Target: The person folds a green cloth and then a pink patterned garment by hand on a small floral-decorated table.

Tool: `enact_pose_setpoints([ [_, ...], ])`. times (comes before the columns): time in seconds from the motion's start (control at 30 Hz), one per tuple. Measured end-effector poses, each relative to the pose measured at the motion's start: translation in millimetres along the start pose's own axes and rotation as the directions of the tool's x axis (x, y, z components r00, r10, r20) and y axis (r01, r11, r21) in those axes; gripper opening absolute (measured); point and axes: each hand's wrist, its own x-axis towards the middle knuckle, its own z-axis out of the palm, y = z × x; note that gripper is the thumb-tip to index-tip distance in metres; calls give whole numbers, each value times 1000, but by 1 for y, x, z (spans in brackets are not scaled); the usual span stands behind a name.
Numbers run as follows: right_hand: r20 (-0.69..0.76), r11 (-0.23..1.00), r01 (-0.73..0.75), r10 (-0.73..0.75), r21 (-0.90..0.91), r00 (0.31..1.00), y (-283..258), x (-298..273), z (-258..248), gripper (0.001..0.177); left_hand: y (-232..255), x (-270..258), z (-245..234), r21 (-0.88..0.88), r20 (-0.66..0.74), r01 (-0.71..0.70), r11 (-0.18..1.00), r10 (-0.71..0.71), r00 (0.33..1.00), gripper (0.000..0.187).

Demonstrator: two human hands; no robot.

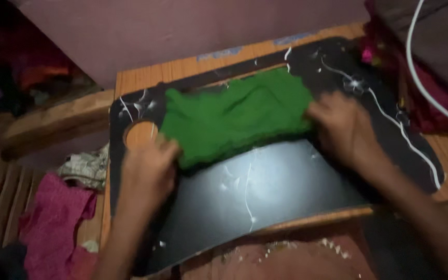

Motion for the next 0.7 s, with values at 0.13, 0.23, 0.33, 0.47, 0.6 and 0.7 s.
enact_pose_setpoints([
  [0.13,11,990,-70,69,124,998,-3,-26,-8,40,18,-35,-6,-254,-37,4,967,-14,999,30],
  [0.23,139,989,-121,109,86,984,2,-11,-14,53,11,-30,-27,-493,286,304,815,-178,942,31],
  [0.33,111,987,-86,71,136,991,-15,12,-9,49,20,-10,-23,-440,46,132,888,-125,991,17],
  [0.47,51,942,47,-68,331,996,-87,56,37,49,44,43,30,-324,-63,-50,945,32,998,35],
  [0.6,187,993,29,-51,117,981,-87,66,60,68,46,59,72,-202,20,1,979,3,1000,56],
  [0.7,296,991,-43,79,-128,952,-52,72,65,69,36,56,81,-103,136,127,987,-113,984,60],
])
